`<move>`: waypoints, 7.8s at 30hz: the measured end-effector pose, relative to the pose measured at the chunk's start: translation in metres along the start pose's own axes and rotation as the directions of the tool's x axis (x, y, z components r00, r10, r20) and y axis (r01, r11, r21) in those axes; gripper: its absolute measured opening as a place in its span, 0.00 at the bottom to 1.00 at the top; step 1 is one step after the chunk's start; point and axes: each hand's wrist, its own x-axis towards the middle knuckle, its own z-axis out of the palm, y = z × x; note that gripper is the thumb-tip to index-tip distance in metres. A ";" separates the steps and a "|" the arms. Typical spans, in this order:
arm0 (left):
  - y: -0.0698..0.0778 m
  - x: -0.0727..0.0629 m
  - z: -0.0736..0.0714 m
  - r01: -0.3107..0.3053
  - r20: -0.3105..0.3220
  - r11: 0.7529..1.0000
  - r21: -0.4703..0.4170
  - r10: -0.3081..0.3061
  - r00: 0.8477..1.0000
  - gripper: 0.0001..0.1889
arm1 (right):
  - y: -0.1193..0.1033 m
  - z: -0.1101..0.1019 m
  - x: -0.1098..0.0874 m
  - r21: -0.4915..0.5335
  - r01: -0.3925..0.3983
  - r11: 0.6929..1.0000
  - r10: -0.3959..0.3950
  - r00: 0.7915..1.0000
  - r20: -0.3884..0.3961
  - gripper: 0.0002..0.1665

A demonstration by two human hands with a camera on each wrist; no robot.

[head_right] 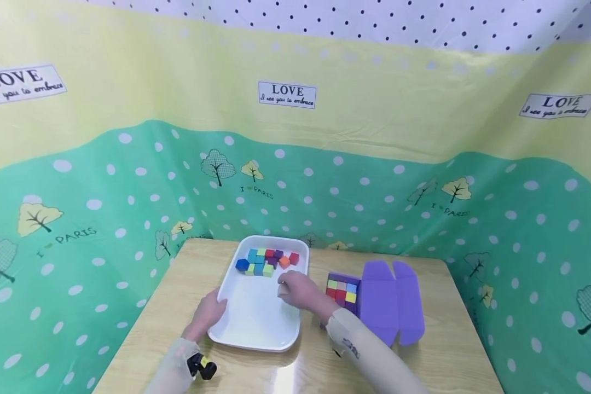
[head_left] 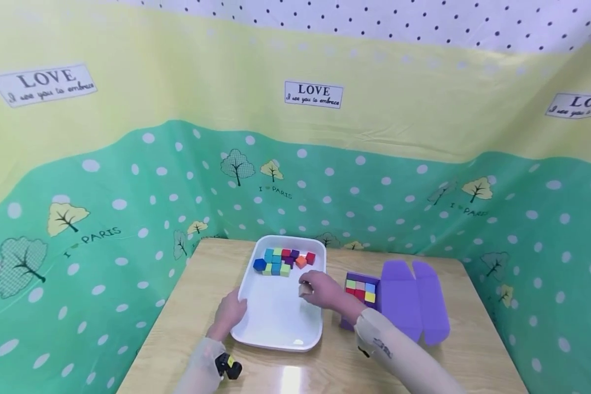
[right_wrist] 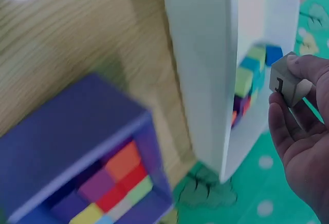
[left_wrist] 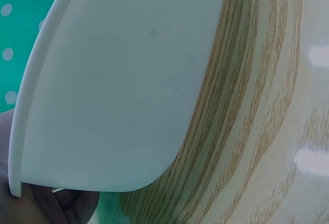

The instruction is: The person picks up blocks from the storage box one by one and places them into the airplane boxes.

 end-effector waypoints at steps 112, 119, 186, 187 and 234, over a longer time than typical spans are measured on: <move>-0.008 0.003 0.004 0.055 0.059 0.997 -0.052 -0.052 0.997 0.26 | 0.073 0.037 -0.115 -0.232 -0.066 0.970 0.036 0.990 -0.133 0.04; -0.007 0.001 0.002 0.036 0.035 0.998 -0.044 -0.035 0.999 0.25 | 0.073 0.033 -0.119 -0.207 -0.030 0.978 0.009 0.995 -0.102 0.07; -0.001 -0.014 0.012 0.016 -0.013 0.999 -0.045 -0.017 1.000 0.24 | 0.000 0.083 0.079 -0.066 -0.233 0.970 0.237 0.969 0.067 0.23; -0.001 -0.013 0.012 0.020 -0.013 0.999 -0.043 -0.021 1.000 0.24 | -0.002 0.078 0.078 -0.050 -0.221 0.974 0.224 0.972 0.066 0.22; -0.004 0.004 0.005 0.052 0.065 0.998 -0.030 -0.050 0.997 0.26 | 0.078 -0.054 -0.091 -0.095 -0.157 0.983 0.154 0.987 -0.039 0.19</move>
